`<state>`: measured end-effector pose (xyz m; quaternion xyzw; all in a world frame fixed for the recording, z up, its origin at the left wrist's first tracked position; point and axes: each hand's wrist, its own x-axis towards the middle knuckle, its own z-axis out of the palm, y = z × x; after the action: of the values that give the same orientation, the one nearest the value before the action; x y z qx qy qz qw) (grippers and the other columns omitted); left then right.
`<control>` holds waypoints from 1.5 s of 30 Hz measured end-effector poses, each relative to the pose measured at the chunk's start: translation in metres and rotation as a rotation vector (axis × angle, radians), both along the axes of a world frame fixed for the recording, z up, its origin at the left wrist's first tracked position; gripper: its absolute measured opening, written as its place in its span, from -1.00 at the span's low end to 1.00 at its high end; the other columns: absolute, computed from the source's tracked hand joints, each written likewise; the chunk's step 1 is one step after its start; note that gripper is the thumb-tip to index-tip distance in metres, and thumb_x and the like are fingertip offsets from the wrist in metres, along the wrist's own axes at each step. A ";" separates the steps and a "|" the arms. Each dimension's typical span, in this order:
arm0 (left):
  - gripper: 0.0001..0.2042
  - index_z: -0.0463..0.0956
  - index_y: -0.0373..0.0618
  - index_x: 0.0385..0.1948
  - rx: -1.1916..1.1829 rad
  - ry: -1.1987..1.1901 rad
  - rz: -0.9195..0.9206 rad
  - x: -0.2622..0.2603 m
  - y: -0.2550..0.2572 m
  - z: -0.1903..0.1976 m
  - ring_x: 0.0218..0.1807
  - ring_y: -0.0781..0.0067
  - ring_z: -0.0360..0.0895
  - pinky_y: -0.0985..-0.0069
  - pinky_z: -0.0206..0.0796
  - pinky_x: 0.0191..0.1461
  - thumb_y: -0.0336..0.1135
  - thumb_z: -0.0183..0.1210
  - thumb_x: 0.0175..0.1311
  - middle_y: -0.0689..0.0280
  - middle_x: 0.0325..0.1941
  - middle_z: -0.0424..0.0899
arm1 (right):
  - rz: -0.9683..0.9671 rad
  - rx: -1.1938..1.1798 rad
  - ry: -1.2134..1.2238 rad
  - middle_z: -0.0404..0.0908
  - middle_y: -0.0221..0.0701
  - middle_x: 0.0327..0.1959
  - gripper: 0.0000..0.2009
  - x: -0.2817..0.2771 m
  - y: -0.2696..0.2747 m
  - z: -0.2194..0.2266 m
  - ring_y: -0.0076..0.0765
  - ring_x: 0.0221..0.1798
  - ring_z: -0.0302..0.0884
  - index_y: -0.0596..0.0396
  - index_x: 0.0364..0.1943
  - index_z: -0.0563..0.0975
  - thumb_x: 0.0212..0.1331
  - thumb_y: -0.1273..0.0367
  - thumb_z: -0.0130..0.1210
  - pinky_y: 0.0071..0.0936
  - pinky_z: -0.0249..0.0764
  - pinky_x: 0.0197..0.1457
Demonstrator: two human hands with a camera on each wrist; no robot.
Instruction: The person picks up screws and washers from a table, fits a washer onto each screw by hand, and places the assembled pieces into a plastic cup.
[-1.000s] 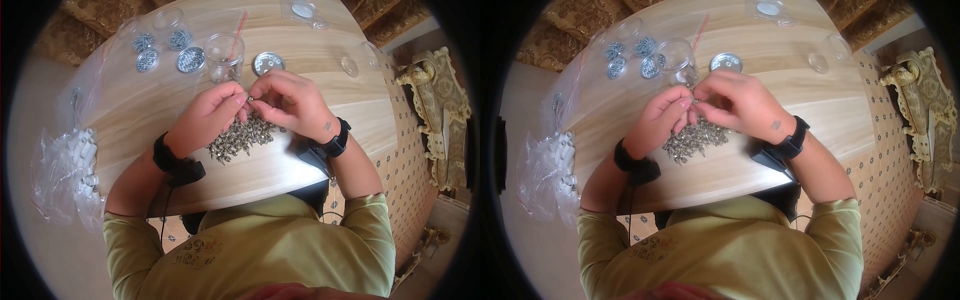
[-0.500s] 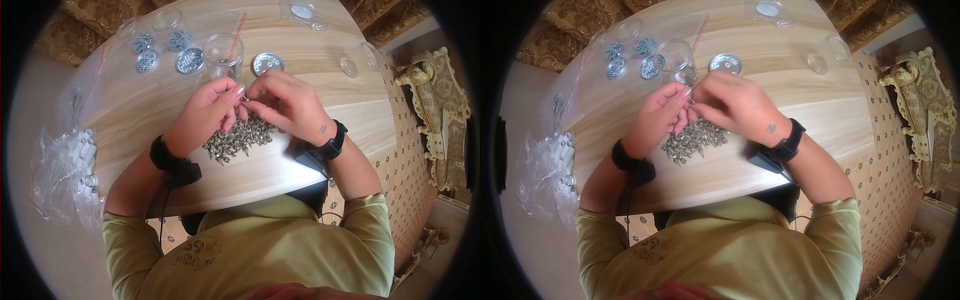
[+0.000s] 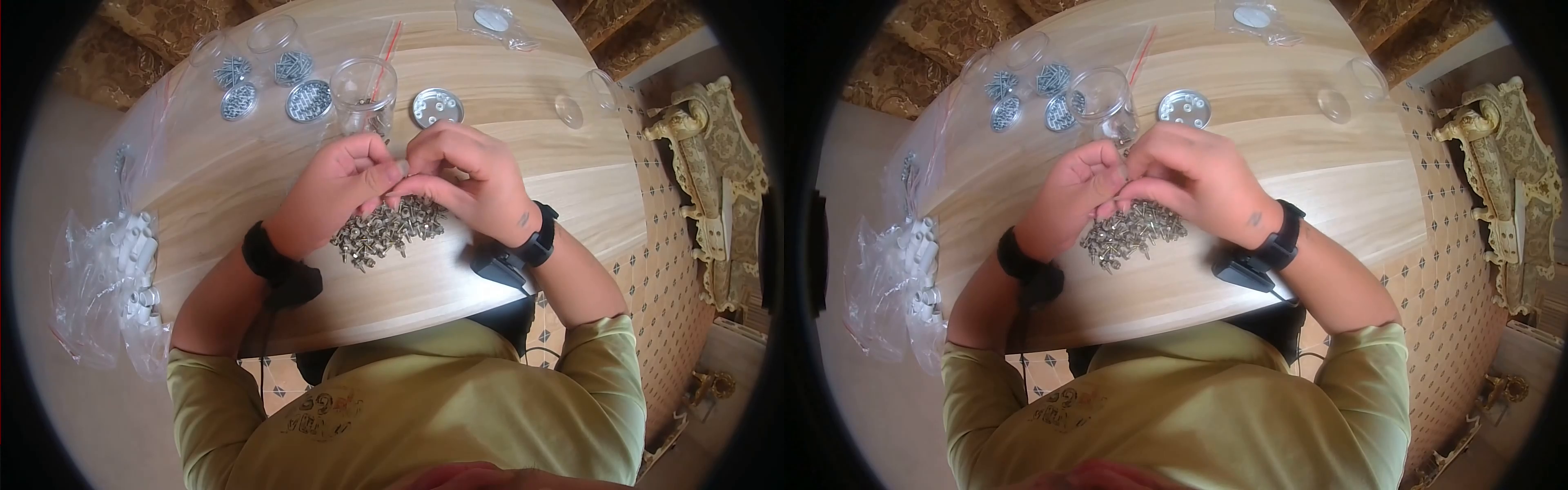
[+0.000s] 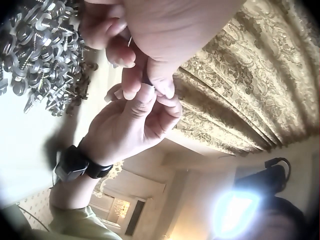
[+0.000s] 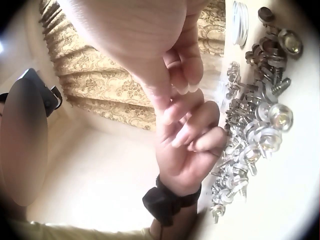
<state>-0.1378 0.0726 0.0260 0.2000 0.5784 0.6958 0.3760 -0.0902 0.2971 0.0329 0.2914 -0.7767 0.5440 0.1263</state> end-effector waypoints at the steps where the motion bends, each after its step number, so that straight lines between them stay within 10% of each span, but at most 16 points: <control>1: -0.80 0.50 -0.14 -0.18 -0.007 0.002 -0.014 -0.001 0.000 0.002 -0.43 0.76 0.38 0.74 0.25 -0.36 -0.20 0.17 0.57 0.36 -0.31 0.66 | -0.025 -0.027 -0.093 0.63 -0.42 -0.28 -0.77 0.001 0.002 0.000 -0.36 -0.29 0.62 0.11 -0.25 0.61 0.09 0.45 0.48 -0.46 0.55 -0.23; 8: -0.90 0.49 -0.17 -0.09 -0.083 -0.039 -0.025 0.000 -0.002 0.025 -0.41 0.76 0.41 0.76 0.24 -0.34 -0.38 0.14 0.53 0.36 -0.30 0.65 | -0.057 -0.196 -0.135 0.61 -0.44 -0.32 -0.73 -0.001 0.006 -0.001 -0.50 -0.35 0.59 0.10 -0.25 0.60 0.09 0.40 0.51 -0.53 0.52 -0.27; 22: -0.75 0.53 -0.29 0.04 -0.206 0.797 0.667 -0.028 0.007 0.023 -0.41 0.81 0.29 0.79 0.19 -0.34 -0.49 0.31 0.41 0.44 -0.21 0.56 | -0.448 0.198 -0.139 0.66 -0.35 -0.24 -0.79 -0.032 0.028 -0.008 -0.37 -0.30 0.61 0.13 -0.18 0.62 0.21 0.38 0.41 -0.44 0.57 -0.21; 30: -0.79 0.49 -0.26 0.05 0.058 0.878 0.552 -0.009 -0.006 -0.006 -0.37 0.84 0.35 0.77 0.20 -0.36 -0.57 0.18 0.44 0.43 -0.21 0.55 | -0.088 0.308 0.009 0.58 -0.35 -0.19 -0.86 -0.024 0.006 -0.013 -0.26 -0.23 0.57 0.15 -0.12 0.68 0.25 0.54 0.31 -0.39 0.53 -0.15; 45: -0.80 0.58 -0.16 -0.02 -0.318 0.845 0.393 -0.006 -0.004 -0.008 -0.55 0.73 0.29 0.67 0.21 -0.43 -0.52 0.23 0.36 0.43 -0.36 0.56 | -0.189 0.397 0.002 0.55 -0.32 -0.18 -0.90 -0.025 -0.003 -0.022 -0.02 -0.13 0.63 0.07 -0.18 0.62 0.28 0.42 0.26 -0.19 0.60 -0.08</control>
<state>-0.1439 0.0683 0.0177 0.2919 0.8061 0.5147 -0.0043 -0.1150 0.2943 0.0104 0.2368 -0.8922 0.3660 0.1177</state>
